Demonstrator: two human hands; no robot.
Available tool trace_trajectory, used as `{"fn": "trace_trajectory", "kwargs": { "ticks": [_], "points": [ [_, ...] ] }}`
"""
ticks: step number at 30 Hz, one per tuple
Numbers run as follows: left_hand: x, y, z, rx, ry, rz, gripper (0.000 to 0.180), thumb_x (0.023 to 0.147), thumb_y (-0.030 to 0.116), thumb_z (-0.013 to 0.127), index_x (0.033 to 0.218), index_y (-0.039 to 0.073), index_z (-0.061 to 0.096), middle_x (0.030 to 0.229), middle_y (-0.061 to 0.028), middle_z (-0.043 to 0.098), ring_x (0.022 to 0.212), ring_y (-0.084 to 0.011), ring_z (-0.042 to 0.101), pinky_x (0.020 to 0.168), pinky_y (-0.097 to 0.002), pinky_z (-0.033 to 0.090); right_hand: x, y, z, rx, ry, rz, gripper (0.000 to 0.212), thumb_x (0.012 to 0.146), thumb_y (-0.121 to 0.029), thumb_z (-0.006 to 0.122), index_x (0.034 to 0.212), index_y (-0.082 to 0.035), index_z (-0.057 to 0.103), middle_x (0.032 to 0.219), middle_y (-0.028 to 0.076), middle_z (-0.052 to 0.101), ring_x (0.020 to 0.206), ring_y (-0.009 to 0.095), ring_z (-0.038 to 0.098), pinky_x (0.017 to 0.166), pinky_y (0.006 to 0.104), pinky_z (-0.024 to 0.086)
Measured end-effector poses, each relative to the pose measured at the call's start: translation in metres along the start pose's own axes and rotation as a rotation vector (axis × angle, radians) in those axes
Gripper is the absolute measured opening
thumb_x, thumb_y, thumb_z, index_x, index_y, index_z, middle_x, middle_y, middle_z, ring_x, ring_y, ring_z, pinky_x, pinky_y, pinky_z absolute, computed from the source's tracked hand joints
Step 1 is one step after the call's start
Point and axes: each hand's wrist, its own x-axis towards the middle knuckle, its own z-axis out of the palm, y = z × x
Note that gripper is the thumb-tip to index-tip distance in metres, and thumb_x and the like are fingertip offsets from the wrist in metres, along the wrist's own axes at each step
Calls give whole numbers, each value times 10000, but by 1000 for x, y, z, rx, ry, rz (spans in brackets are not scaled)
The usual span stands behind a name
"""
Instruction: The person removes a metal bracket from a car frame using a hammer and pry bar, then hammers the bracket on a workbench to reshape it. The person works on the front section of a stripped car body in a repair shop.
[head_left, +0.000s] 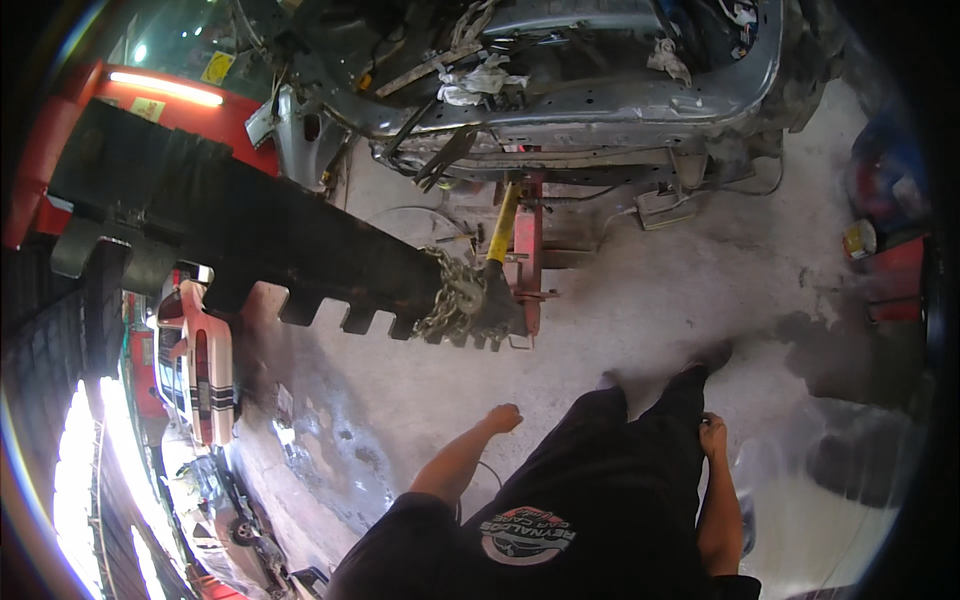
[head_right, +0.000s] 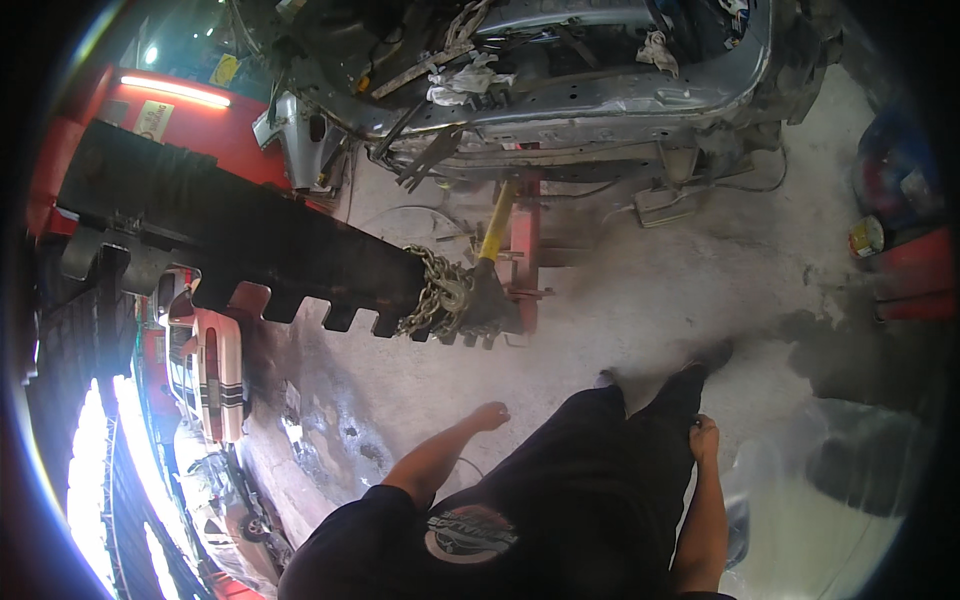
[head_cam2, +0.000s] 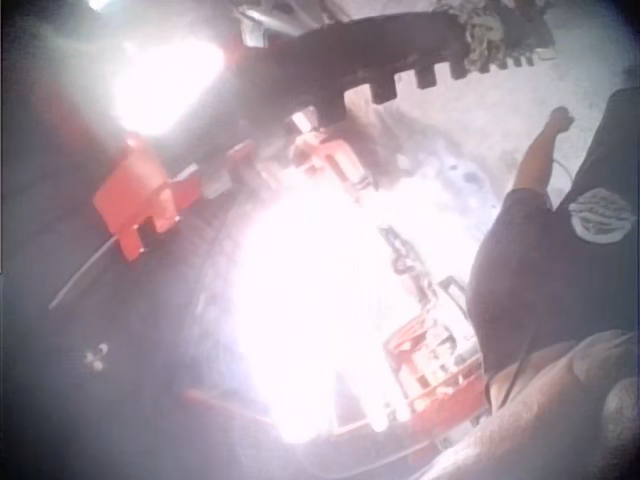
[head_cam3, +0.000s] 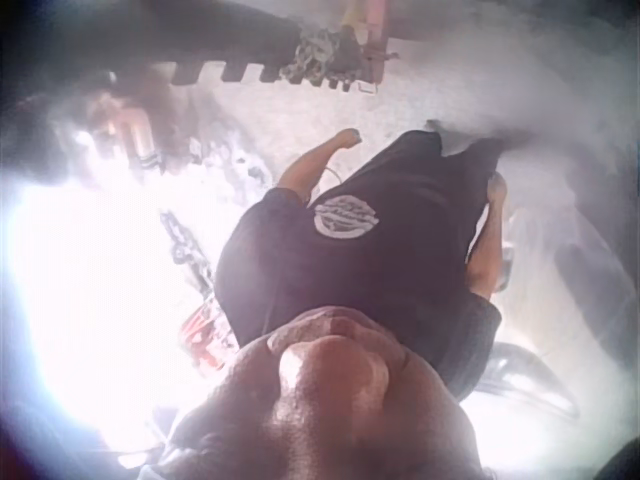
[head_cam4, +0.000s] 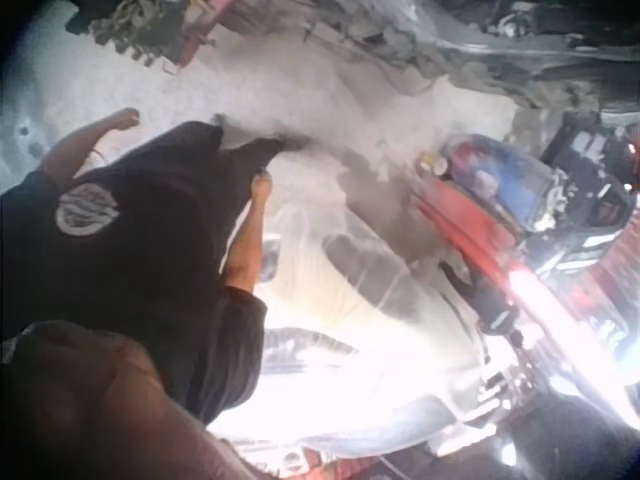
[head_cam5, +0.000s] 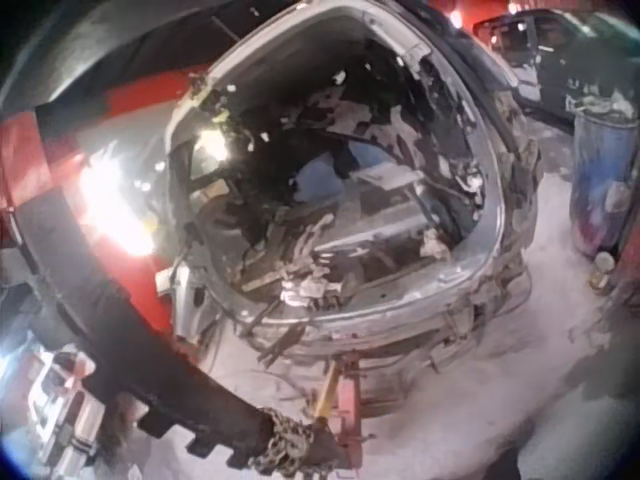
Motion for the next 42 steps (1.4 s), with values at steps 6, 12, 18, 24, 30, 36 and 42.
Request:
{"fn": "trace_trajectory", "kwargs": {
  "ticks": [6,12,18,24,30,36,42],
  "points": [
    [3,95,-70,-678,209,-111,362,965,289,539,1077,-16,701,1026,-203,728,843,-322,745,890,-440,546,18,9,-26,72,40,12,407,811,-84,518,1141,67,701,887,276,722,742,333,721,730,403,575],
    [13,197,-114,-672,295,101,336,957,242,541,1106,-18,694,900,-184,741,740,-267,746,800,-388,561,51,-15,-36,54,-103,-114,409,818,-93,511,1145,55,706,976,277,733,864,361,731,810,390,573],
    [14,253,-116,-853,279,53,360,949,234,566,1182,-21,670,816,-161,738,804,-244,737,781,-385,558,113,6,-79,-81,-217,-156,391,819,-90,507,1120,37,723,907,235,725,735,292,718,683,381,575],
    [42,191,-24,-732,364,-189,364,917,343,596,1132,77,719,937,-155,757,893,-318,734,865,-447,557,193,1,-123,-23,-246,-84,384,812,-99,534,1126,10,726,1132,264,705,1043,418,681,936,447,533],
    [32,184,-22,-857,382,-308,349,904,352,595,1133,124,726,994,-152,754,961,-332,721,882,-456,555,214,-44,-151,-70,-254,-115,390,816,-107,530,1140,-13,725,1137,259,702,1045,422,674,931,449,530],
    [53,218,-36,-891,412,-153,366,898,350,612,1136,95,722,1022,-167,748,957,-346,720,880,-459,551,215,-9,-141,-209,-208,-287,366,856,-131,524,1144,-19,721,810,147,689,699,234,670,631,356,545],
    [25,214,-41,-943,320,-47,337,909,295,626,1151,75,710,1030,-166,747,975,-349,714,874,-451,555,129,-90,-124,-141,-367,-45,395,815,-141,521,1126,-28,738,1100,235,721,994,363,705,907,428,541]
  ]
}}
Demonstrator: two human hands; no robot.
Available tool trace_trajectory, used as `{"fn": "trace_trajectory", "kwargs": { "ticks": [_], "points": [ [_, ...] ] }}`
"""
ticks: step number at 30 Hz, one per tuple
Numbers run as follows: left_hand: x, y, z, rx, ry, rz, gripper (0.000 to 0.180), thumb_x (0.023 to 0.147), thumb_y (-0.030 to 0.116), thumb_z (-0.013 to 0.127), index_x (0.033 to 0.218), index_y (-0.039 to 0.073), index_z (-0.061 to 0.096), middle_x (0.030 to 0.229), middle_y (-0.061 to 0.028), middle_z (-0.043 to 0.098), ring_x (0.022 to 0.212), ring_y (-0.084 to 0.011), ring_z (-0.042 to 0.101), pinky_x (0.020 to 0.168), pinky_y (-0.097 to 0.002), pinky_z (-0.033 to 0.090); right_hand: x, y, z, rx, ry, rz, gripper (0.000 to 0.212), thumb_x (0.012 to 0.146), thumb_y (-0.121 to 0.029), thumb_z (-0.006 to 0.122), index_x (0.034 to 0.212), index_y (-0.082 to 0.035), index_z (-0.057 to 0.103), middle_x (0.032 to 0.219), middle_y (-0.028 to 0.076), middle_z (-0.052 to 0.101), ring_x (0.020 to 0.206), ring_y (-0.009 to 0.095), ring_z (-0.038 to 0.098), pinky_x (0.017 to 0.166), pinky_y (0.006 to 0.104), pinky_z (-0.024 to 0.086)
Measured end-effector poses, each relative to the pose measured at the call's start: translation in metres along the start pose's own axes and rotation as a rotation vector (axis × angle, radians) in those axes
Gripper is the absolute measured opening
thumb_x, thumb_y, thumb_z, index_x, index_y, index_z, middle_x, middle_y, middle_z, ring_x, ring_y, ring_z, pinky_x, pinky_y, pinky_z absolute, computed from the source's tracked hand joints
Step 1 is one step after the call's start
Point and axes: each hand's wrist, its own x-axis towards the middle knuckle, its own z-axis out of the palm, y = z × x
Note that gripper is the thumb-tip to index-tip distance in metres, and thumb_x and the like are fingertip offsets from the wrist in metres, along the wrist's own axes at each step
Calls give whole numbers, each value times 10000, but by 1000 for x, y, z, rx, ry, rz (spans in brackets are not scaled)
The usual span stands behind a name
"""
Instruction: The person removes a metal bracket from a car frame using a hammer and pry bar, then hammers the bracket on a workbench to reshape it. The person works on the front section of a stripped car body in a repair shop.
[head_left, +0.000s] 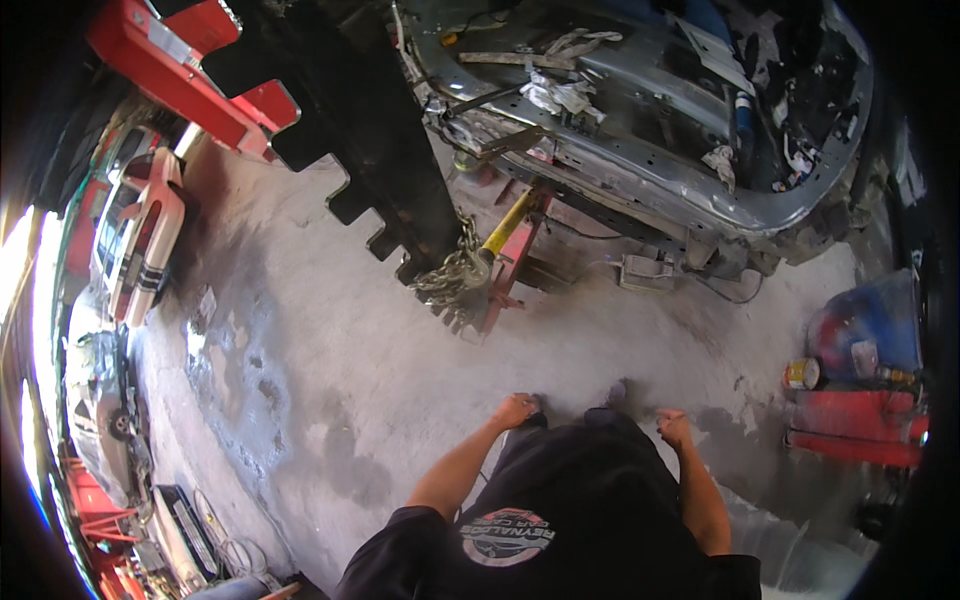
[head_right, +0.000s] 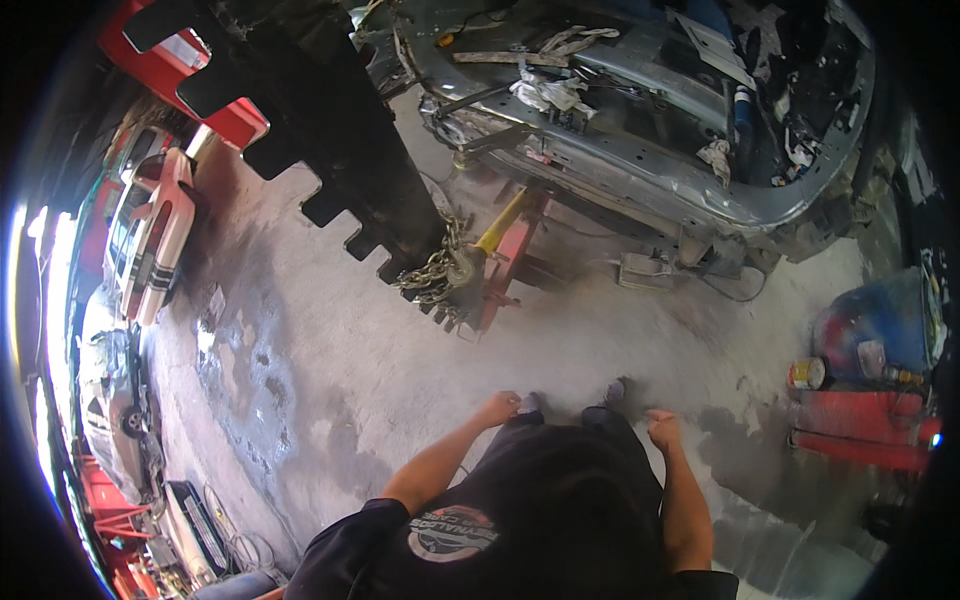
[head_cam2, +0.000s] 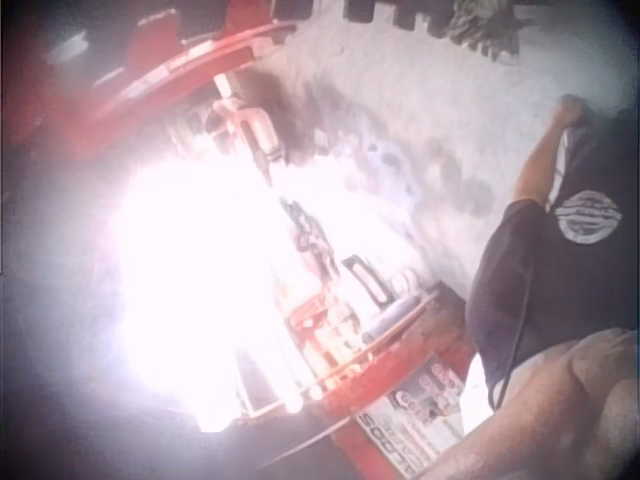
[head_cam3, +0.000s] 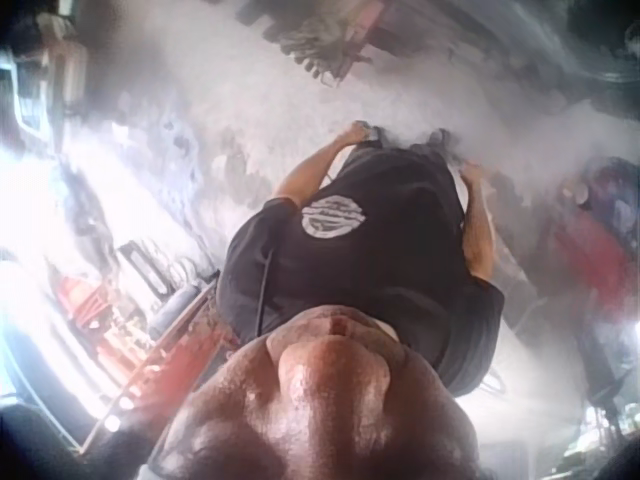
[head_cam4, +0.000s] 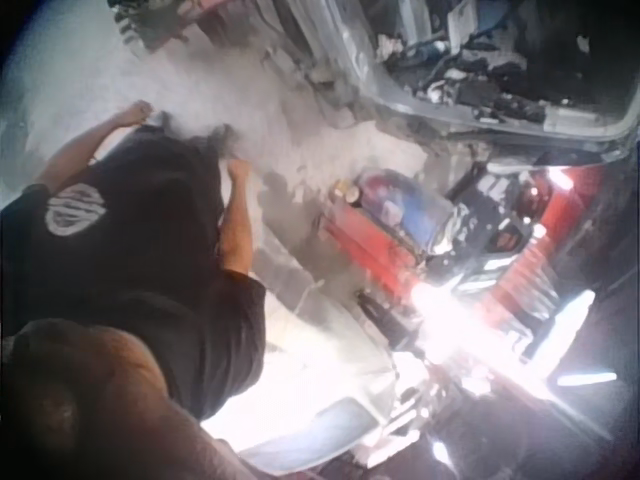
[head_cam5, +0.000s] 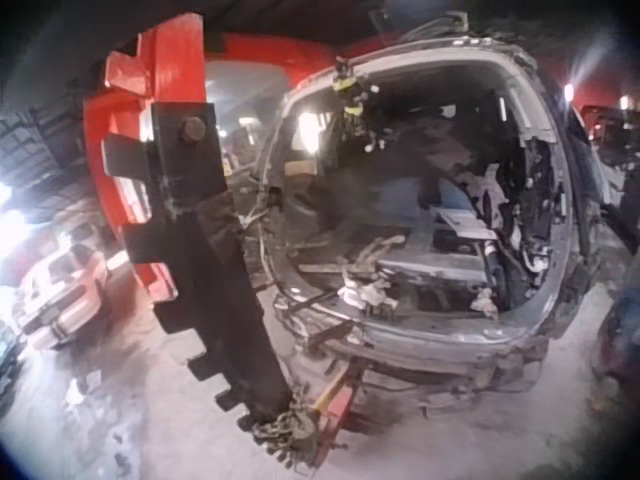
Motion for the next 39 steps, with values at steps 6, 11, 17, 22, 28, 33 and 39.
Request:
{"fn": "trace_trajectory", "kwargs": {
  "ticks": [6,11,17,22,28,33,39],
  "points": [
    [12,-91,-40,216,-31,117,296,907,266,639,1079,41,723,1073,-189,734,1012,-353,702,898,-423,551,-17,9,56,40,66,-68,357,841,-160,542,1107,-33,742,1103,221,722,1033,364,689,951,439,521],
    [8,-124,-80,170,-32,172,326,905,255,631,1057,-24,705,853,-174,738,753,-260,732,694,-404,579,-45,21,97,-156,290,-359,337,830,-136,565,1088,-14,743,872,222,713,741,319,711,769,416,576],
    [-5,-105,-106,72,-78,14,351,907,272,637,1068,-34,699,863,-168,747,740,-226,741,618,-346,590,-81,-18,135,-114,213,-30,331,822,-155,567,1076,-77,763,1055,272,700,1010,431,670,932,477,528],
    [-7,-84,-113,135,-127,-23,356,905,260,641,1084,-44,697,861,-169,748,748,-227,742,628,-336,589,-105,-37,137,-61,236,27,338,815,-142,557,1069,-84,772,1020,262,712,1023,409,678,948,447,529],
    [12,-83,-96,141,-139,64,362,908,251,642,1099,-52,696,891,-182,747,753,-235,743,633,-346,583,-109,-16,135,-6,235,81,369,802,-126,550,1096,-87,770,1035,250,719,1005,402,688,945,431,532],
    [22,-86,-78,119,-134,100,359,910,240,638,1098,-61,693,858,-173,744,739,-238,740,630,-352,577,-102,-12,120,48,153,104,321,840,-191,595,1094,-90,763,1101,225,713,1067,392,670,967,450,523],
    [7,-62,-59,137,-114,54,356,927,246,636,1107,-57,685,866,-171,745,741,-233,741,625,-352,577,-83,4,96,-95,100,-46,366,807,-131,544,1091,-91,771,1056,224,726,1021,393,680,951,423,530]
  ]
}}
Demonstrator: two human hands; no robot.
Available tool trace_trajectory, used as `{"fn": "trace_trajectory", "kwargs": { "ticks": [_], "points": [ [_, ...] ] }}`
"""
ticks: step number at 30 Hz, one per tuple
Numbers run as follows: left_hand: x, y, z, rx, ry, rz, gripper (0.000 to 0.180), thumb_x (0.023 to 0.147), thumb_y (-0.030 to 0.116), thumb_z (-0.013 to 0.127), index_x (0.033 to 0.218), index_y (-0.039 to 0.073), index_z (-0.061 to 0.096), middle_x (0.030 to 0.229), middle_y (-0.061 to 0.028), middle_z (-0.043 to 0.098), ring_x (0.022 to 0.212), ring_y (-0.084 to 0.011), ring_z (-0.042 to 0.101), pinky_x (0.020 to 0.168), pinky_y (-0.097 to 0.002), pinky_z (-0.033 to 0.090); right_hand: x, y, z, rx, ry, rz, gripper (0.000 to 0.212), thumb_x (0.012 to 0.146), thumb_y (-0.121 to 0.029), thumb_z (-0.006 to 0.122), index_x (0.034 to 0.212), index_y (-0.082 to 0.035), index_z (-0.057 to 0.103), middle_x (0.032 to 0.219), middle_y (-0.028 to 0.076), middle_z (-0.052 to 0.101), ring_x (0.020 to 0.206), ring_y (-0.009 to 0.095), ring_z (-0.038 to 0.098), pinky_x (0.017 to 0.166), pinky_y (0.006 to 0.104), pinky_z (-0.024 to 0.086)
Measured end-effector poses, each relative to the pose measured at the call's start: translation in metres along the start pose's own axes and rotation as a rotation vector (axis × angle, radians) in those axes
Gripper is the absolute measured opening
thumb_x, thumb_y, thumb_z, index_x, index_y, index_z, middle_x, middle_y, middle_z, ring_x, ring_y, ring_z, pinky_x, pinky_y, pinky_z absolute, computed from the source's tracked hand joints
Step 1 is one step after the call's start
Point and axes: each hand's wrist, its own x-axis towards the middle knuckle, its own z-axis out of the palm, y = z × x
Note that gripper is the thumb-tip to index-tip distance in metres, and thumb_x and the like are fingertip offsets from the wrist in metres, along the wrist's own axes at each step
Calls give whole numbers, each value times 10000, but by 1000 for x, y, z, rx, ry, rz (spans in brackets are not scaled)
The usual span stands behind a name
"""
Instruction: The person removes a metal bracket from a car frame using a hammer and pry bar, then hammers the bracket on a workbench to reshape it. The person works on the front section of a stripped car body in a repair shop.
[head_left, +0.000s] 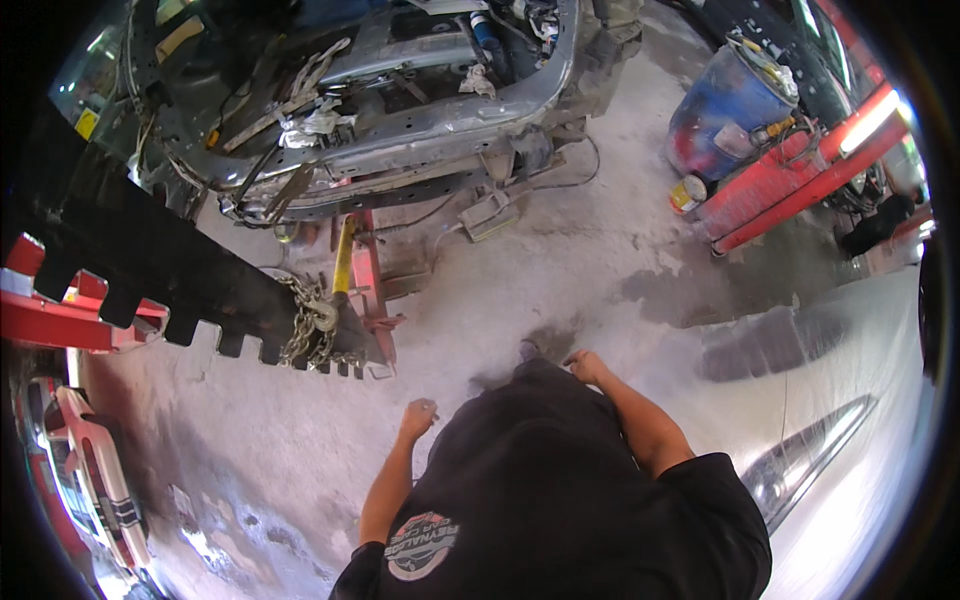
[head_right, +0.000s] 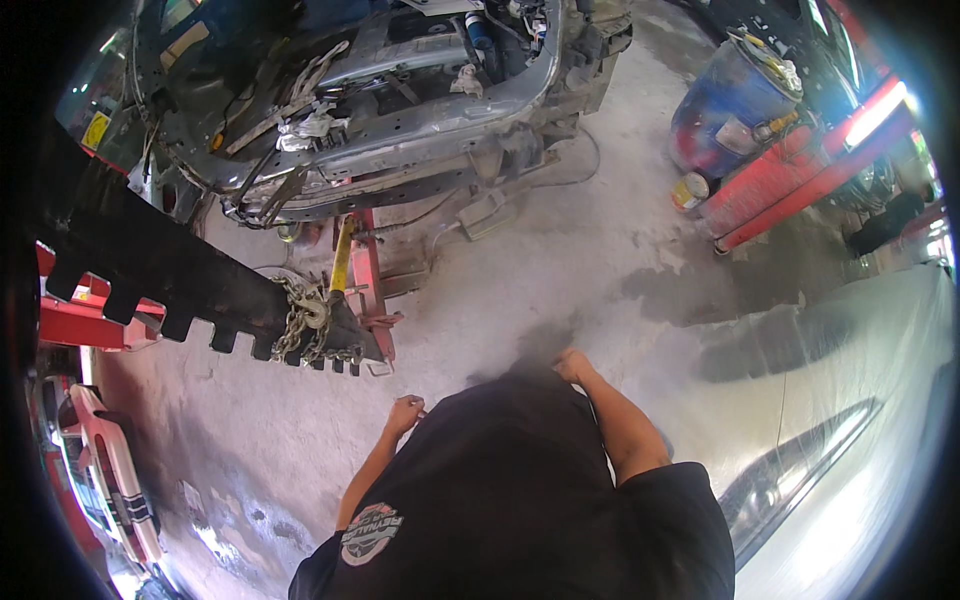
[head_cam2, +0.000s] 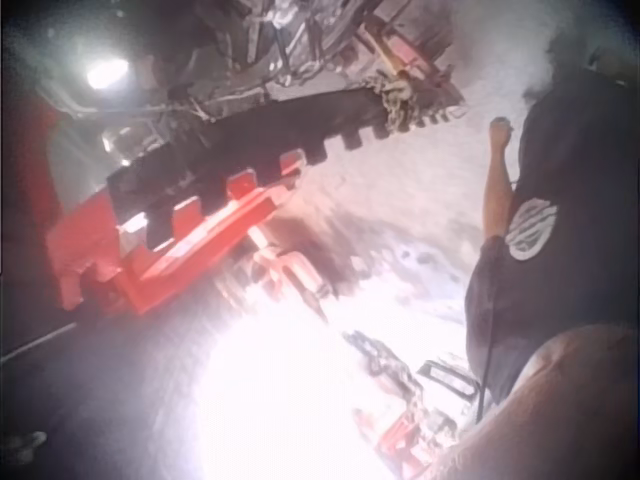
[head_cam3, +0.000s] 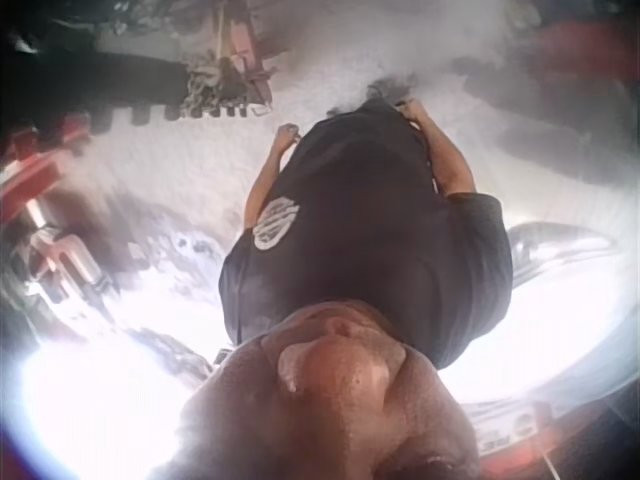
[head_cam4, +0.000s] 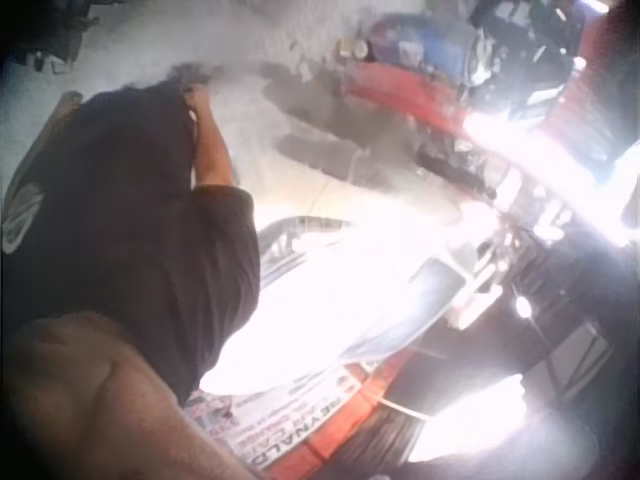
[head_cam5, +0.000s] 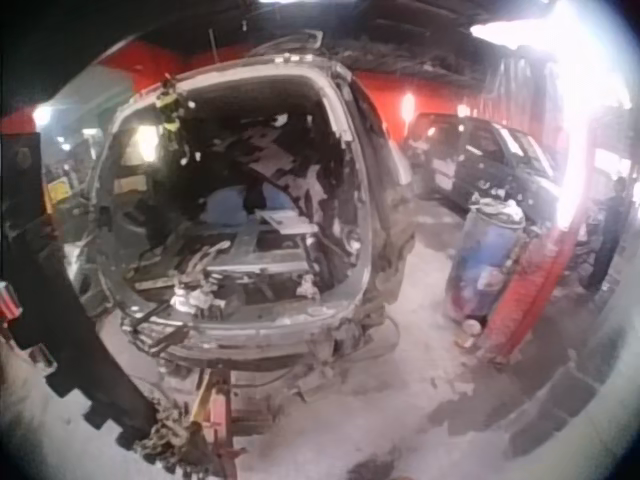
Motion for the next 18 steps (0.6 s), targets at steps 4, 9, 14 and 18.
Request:
{"fn": "trace_trajectory", "kwargs": {
  "ticks": [4,9,14,18],
  "points": [
    [-30,33,7,10,26,-77,353,935,251,637,1108,-53,684,887,-174,747,752,-236,745,630,-348,584,40,9,-18,-166,-82,-68,357,814,-148,542,1087,-95,767,1086,195,728,1041,385,673,948,434,531],
    [-33,72,33,-7,78,-100,344,941,244,633,1130,-39,686,930,-181,747,782,-242,748,662,-343,594,90,57,-28,-213,-65,-202,340,809,-134,529,1051,-90,764,1083,174,733,1060,370,670,941,445,532],
    [-35,89,61,-124,126,-140,338,943,231,624,1136,-38,693,940,-180,748,802,-229,740,693,-349,591,119,47,-56,-110,-52,-219,335,789,-126,529,1018,-81,770,1003,173,745,979,360,699,896,439,553],
    [-51,121,77,-151,127,-132,318,945,219,620,1114,-37,705,940,-176,749,801,-208,731,711,-350,584,130,49,-59,-67,-86,-180,329,780,-132,541,1006,-81,774,951,173,749,910,346,721,856,426,569]
  ]
}}
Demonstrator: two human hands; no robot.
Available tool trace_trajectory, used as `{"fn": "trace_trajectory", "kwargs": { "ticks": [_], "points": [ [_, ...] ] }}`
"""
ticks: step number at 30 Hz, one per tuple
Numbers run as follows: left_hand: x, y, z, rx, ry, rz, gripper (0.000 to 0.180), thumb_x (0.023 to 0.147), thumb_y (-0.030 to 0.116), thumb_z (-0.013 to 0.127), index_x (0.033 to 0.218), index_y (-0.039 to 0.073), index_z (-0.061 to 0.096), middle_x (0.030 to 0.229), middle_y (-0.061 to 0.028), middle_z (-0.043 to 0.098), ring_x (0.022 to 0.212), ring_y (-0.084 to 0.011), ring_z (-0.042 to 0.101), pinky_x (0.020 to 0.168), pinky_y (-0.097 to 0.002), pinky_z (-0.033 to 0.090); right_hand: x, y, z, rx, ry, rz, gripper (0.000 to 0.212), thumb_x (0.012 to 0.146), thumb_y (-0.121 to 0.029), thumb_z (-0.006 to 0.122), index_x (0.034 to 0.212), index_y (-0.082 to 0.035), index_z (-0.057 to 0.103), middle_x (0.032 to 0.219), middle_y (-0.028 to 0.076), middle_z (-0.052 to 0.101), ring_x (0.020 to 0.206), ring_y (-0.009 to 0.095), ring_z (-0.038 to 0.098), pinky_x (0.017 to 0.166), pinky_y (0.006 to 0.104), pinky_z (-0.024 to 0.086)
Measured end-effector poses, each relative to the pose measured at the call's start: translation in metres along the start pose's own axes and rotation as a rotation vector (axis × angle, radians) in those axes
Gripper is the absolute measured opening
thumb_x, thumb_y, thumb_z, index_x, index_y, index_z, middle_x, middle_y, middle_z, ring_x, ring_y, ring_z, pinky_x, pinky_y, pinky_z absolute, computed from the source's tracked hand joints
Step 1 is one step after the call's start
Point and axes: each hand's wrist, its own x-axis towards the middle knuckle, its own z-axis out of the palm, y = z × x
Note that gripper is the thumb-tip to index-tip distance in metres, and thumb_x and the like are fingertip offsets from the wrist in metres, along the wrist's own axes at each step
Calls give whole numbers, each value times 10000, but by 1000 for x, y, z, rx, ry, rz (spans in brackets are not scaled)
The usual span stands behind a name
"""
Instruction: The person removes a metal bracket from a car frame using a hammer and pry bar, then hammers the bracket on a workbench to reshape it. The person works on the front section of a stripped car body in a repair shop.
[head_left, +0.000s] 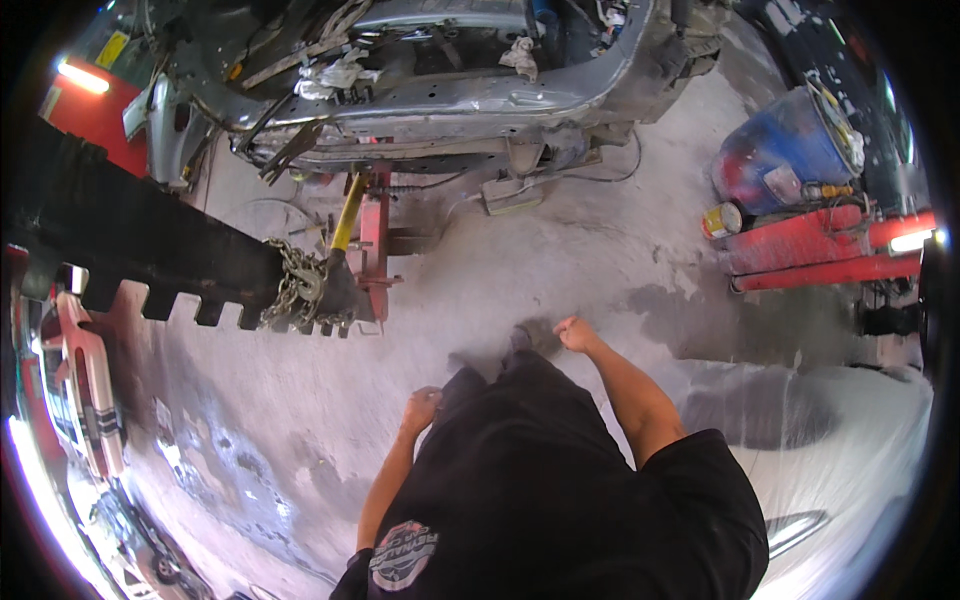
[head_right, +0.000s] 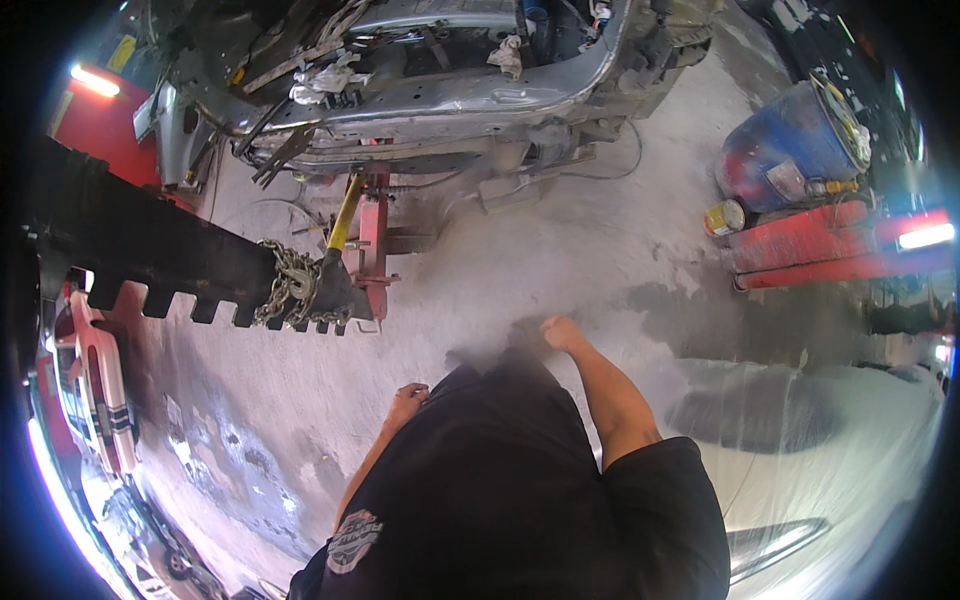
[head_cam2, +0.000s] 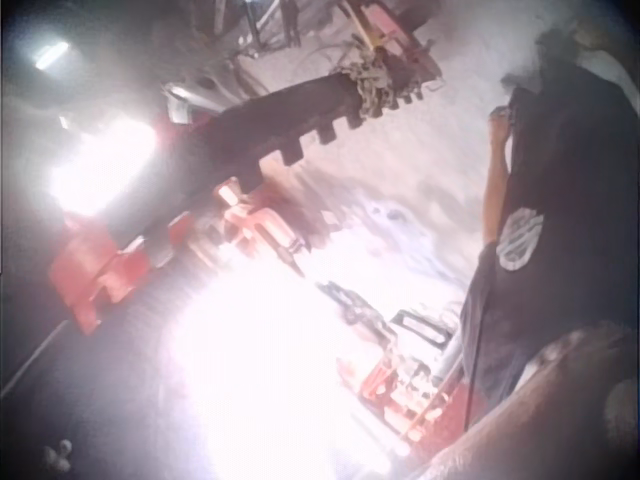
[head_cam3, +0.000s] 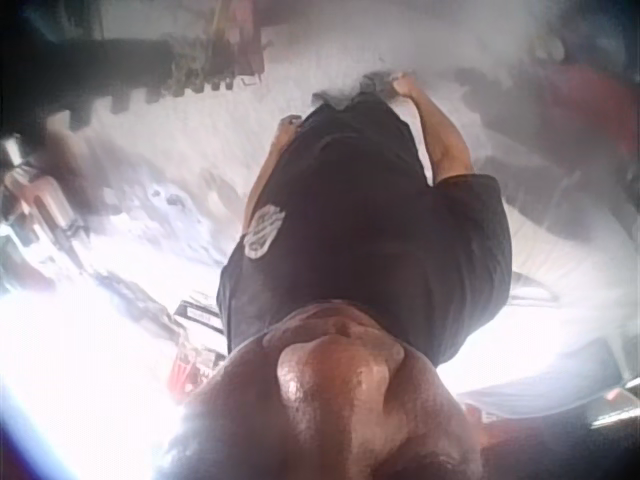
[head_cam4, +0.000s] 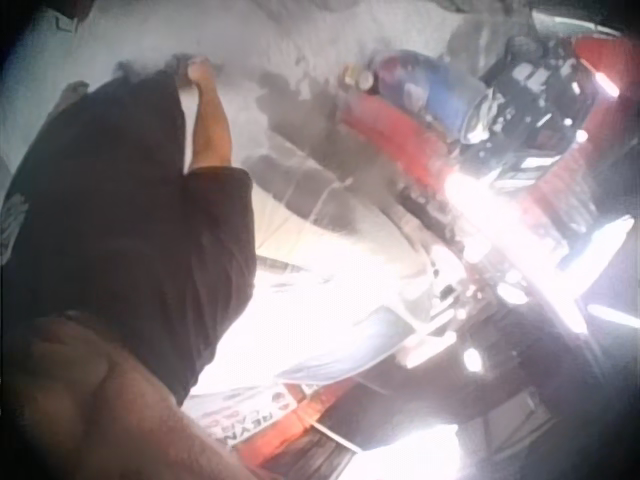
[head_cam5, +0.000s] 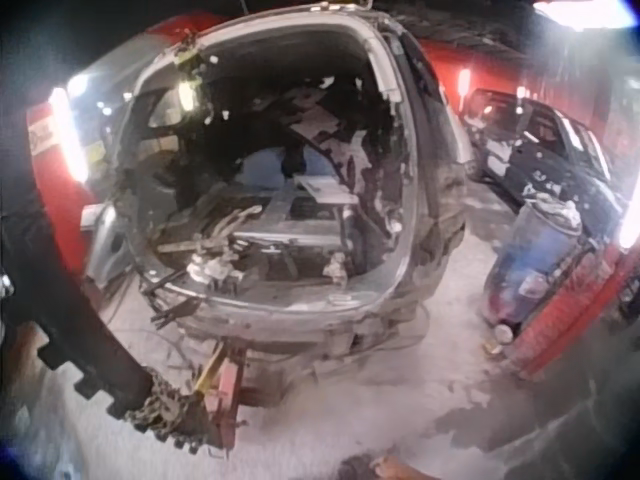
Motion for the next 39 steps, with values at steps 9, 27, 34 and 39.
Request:
{"fn": "trace_trajectory", "kwargs": {
  "ticks": [9,27,34,39],
  "points": [
    [-23,-56,-23,-97,117,25,295,927,207,627,1094,-19,716,850,-146,749,783,-215,722,716,-347,566,25,-59,8,-94,-127,47,318,847,-135,549,1066,-103,777,980,159,758,922,313,729,851,400,572],
    [-111,-313,-225,-264,190,-156,338,936,223,605,1128,-43,686,813,-155,741,704,-200,716,611,-317,564,19,-357,221,-149,-222,-129,323,823,-135,594,1093,-112,768,1083,186,732,1018,389,687,909,472,545],
    [-110,-406,-303,-269,233,-269,291,903,205,618,1059,-26,700,800,-158,750,708,-186,728,627,-338,571,49,-435,255,-170,-251,-289,329,837,-114,553,1083,-103,772,1084,173,739,1029,367,695,950,460,538],
    [-64,-451,-309,-217,228,-22,324,899,232,637,1098,-13,711,858,-178,760,771,-202,741,674,-357,570,86,-461,258,-238,-292,-182,334,809,-102,561,1060,-110,783,1077,155,747,1011,344,707,950,448,548]
  ]
}}
